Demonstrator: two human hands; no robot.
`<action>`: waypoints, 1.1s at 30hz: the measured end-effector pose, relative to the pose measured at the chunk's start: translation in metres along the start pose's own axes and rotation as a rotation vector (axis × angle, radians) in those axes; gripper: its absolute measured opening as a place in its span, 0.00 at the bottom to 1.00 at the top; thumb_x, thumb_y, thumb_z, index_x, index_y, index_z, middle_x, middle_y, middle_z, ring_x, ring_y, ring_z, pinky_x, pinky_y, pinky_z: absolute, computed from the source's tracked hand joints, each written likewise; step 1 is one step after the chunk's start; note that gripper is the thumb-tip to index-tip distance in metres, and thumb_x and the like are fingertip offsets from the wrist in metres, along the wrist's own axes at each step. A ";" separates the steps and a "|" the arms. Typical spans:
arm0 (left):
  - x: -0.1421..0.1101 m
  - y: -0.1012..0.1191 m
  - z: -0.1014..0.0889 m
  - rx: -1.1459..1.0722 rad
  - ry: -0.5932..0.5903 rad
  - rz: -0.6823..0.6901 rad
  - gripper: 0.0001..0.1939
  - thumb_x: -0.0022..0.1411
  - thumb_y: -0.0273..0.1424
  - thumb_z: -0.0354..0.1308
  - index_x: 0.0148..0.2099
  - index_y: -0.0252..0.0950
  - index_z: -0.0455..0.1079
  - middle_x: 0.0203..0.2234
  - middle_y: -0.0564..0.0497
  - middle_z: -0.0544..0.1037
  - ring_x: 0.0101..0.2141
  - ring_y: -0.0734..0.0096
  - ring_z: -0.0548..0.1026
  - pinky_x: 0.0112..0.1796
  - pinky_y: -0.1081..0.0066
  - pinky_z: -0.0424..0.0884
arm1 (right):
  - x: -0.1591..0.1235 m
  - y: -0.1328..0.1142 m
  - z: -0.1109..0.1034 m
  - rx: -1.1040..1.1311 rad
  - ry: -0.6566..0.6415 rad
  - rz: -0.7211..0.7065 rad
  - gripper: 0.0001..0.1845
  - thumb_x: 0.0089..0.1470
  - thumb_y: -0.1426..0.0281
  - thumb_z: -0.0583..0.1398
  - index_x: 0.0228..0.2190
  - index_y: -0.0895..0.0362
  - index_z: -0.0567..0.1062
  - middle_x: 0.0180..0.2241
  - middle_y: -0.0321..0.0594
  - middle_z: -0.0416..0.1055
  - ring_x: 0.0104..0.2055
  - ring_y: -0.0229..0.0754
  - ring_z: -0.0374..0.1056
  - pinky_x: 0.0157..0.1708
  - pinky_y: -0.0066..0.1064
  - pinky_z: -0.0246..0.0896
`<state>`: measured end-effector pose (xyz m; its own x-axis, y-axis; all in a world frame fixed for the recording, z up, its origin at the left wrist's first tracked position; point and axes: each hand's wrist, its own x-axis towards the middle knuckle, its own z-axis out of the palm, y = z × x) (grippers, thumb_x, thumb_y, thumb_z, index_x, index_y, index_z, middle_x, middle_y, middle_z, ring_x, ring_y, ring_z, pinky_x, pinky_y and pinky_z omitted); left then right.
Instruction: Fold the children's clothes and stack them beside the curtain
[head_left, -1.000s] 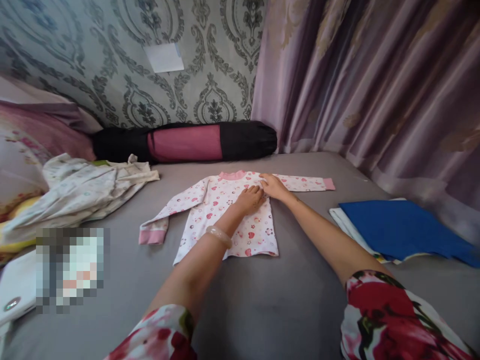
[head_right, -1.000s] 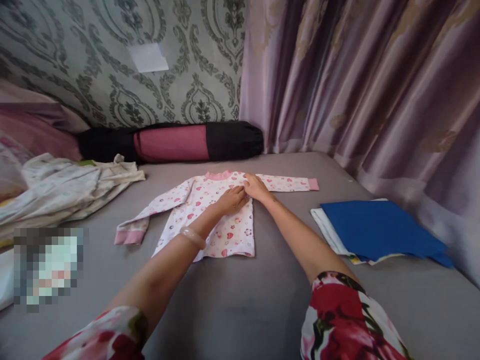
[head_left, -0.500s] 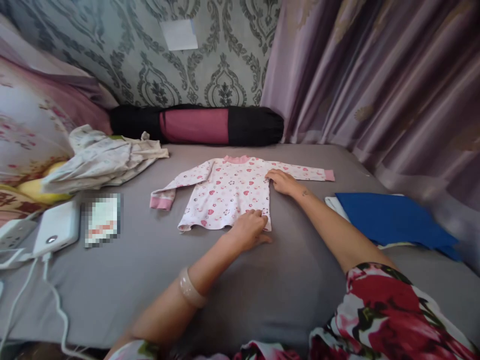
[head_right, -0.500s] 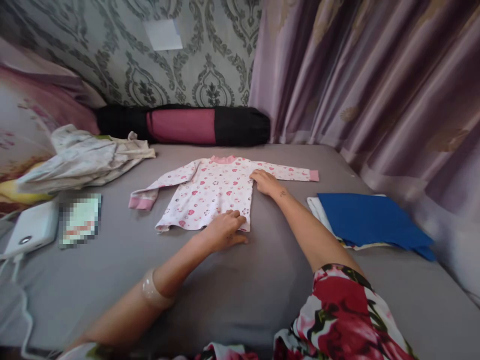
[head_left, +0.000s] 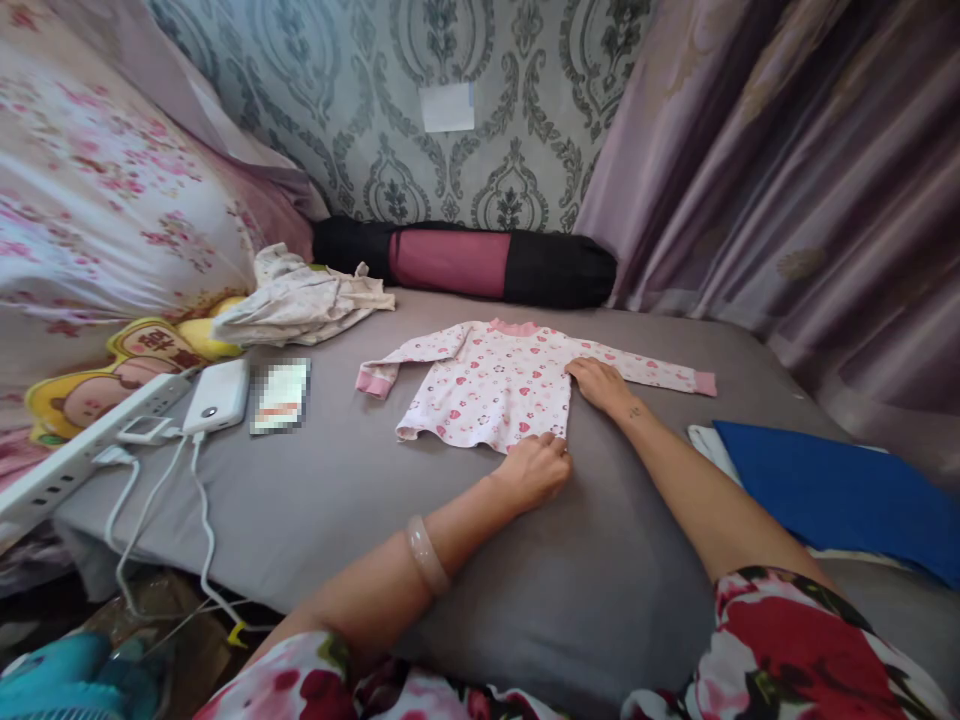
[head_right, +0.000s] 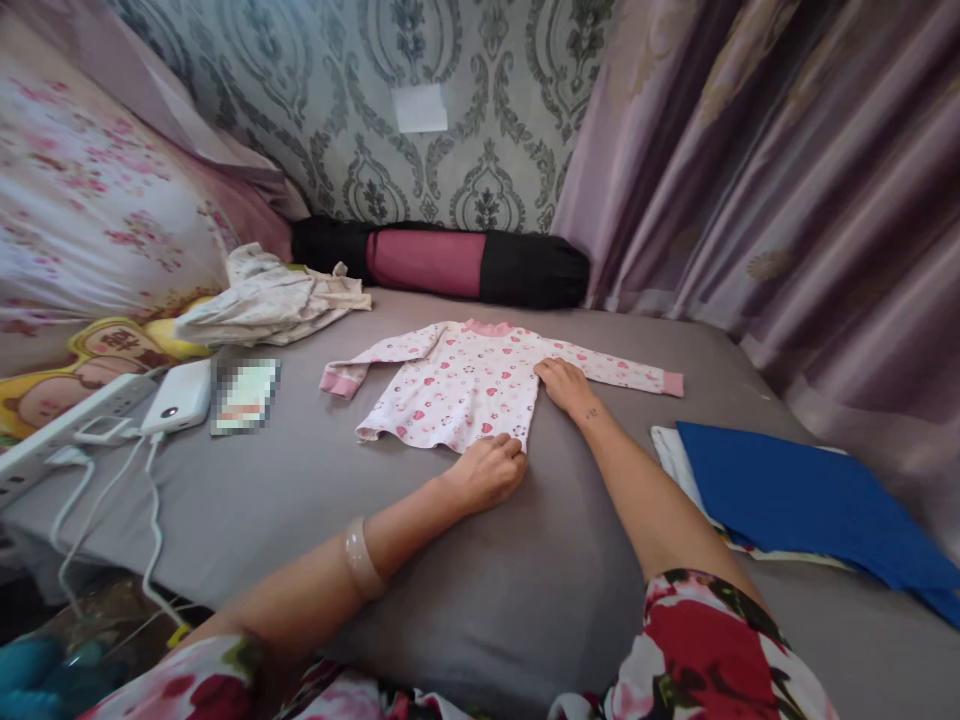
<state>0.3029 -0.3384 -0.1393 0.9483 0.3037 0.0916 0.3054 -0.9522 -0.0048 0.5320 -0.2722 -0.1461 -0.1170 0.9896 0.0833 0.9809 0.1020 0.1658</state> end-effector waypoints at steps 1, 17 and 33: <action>0.001 -0.001 0.000 -0.005 -0.001 -0.006 0.14 0.67 0.27 0.45 0.40 0.30 0.72 0.35 0.41 0.75 0.40 0.60 0.73 0.34 0.66 0.71 | 0.001 0.001 0.000 0.005 -0.002 0.001 0.19 0.61 0.78 0.48 0.45 0.55 0.74 0.50 0.45 0.71 0.51 0.48 0.64 0.45 0.34 0.59; 0.015 0.010 -0.006 -0.198 0.010 -0.146 0.17 0.68 0.32 0.44 0.40 0.32 0.73 0.38 0.42 0.77 0.41 0.61 0.75 0.40 0.66 0.72 | 0.012 0.010 -0.011 0.108 -0.069 0.017 0.20 0.56 0.79 0.50 0.42 0.54 0.76 0.49 0.42 0.73 0.50 0.44 0.67 0.46 0.32 0.61; -0.112 -0.212 -0.052 -0.546 0.691 -1.058 0.14 0.62 0.29 0.50 0.43 0.31 0.75 0.37 0.46 0.80 0.38 0.68 0.76 0.40 0.73 0.69 | 0.034 0.035 0.014 0.257 -0.073 0.069 0.19 0.50 0.77 0.51 0.35 0.53 0.80 0.46 0.43 0.75 0.48 0.46 0.70 0.51 0.37 0.62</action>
<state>0.1278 -0.1722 -0.0965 0.0032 0.9601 0.2796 0.6238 -0.2205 0.7498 0.5642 -0.2332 -0.1515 -0.0458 0.9989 0.0135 0.9945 0.0468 -0.0937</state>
